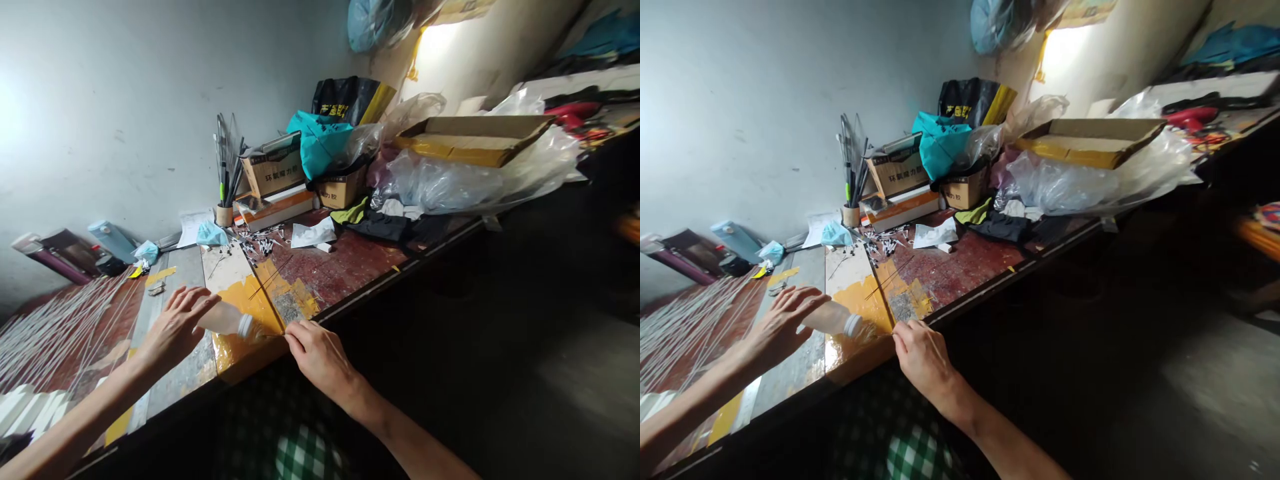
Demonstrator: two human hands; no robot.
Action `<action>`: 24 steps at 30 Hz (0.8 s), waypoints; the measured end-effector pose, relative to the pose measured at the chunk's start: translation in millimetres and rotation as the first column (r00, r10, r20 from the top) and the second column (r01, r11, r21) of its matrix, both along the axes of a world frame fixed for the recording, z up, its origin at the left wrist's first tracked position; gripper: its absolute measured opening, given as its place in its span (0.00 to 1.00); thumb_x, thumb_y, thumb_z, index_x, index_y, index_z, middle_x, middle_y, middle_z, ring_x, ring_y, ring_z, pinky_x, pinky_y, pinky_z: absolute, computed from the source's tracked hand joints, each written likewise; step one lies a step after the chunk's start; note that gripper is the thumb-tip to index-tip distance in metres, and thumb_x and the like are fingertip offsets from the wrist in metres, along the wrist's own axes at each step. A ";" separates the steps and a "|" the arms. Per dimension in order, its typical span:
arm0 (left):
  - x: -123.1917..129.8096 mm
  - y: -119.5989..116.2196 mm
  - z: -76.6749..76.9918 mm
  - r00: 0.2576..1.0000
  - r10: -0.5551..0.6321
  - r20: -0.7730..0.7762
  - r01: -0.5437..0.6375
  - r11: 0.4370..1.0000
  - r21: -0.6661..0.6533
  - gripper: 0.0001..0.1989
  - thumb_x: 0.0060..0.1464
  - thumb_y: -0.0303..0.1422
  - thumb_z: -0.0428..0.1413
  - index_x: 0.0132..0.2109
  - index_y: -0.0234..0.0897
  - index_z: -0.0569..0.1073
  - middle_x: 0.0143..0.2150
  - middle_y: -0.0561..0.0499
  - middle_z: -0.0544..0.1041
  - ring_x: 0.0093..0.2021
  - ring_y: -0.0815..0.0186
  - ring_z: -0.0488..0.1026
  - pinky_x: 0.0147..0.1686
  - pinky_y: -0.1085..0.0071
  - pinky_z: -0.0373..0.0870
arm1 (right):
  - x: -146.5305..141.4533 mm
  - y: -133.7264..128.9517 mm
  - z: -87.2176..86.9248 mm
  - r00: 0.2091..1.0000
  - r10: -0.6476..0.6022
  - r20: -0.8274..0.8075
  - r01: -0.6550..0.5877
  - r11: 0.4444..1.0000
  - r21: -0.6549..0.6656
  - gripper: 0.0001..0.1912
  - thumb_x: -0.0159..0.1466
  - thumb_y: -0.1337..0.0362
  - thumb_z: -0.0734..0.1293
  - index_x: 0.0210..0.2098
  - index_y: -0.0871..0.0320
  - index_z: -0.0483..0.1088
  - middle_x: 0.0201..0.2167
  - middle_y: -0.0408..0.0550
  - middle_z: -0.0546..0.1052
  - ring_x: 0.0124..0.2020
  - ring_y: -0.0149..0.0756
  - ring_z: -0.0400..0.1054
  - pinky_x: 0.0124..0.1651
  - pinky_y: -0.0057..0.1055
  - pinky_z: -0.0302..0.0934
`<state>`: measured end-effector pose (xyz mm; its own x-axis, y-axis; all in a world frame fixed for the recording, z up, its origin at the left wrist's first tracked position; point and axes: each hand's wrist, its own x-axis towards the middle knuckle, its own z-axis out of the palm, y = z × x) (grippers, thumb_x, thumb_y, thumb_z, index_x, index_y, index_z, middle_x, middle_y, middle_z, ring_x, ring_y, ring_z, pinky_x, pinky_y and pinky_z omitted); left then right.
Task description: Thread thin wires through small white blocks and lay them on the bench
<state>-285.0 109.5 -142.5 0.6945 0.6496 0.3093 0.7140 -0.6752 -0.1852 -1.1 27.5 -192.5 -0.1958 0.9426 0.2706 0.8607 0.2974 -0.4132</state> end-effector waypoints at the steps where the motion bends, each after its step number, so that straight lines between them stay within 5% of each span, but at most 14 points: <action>1: 1.5 0.5 1.1 1.000 -0.008 -0.011 0.008 1.000 0.007 0.27 0.48 0.19 0.50 0.57 0.37 0.63 0.53 0.40 0.67 0.55 0.51 0.63 0.59 0.47 0.55 | -0.3 -0.4 0.1 1.000 -0.012 -0.002 0.012 1.000 0.003 0.09 0.68 0.69 0.61 0.32 0.56 0.69 0.31 0.43 0.74 0.34 0.32 0.69 0.36 0.26 0.56; 24: 16.7 -1.8 17.4 0.990 -0.064 -0.124 0.075 0.993 0.086 0.28 0.50 0.19 0.49 0.58 0.37 0.62 0.55 0.40 0.66 0.58 0.50 0.62 0.61 0.47 0.52 | -5.5 -5.6 -3.4 0.998 -0.030 -0.058 0.030 1.000 -0.007 0.08 0.67 0.69 0.61 0.32 0.55 0.69 0.31 0.43 0.76 0.35 0.32 0.71 0.36 0.26 0.57</action>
<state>-268.3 107.7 -125.1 0.7729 0.5716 0.2755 0.6345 -0.6992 -0.3295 -6.6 21.8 -195.9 -0.1514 0.9495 0.2748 0.8435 0.2691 -0.4649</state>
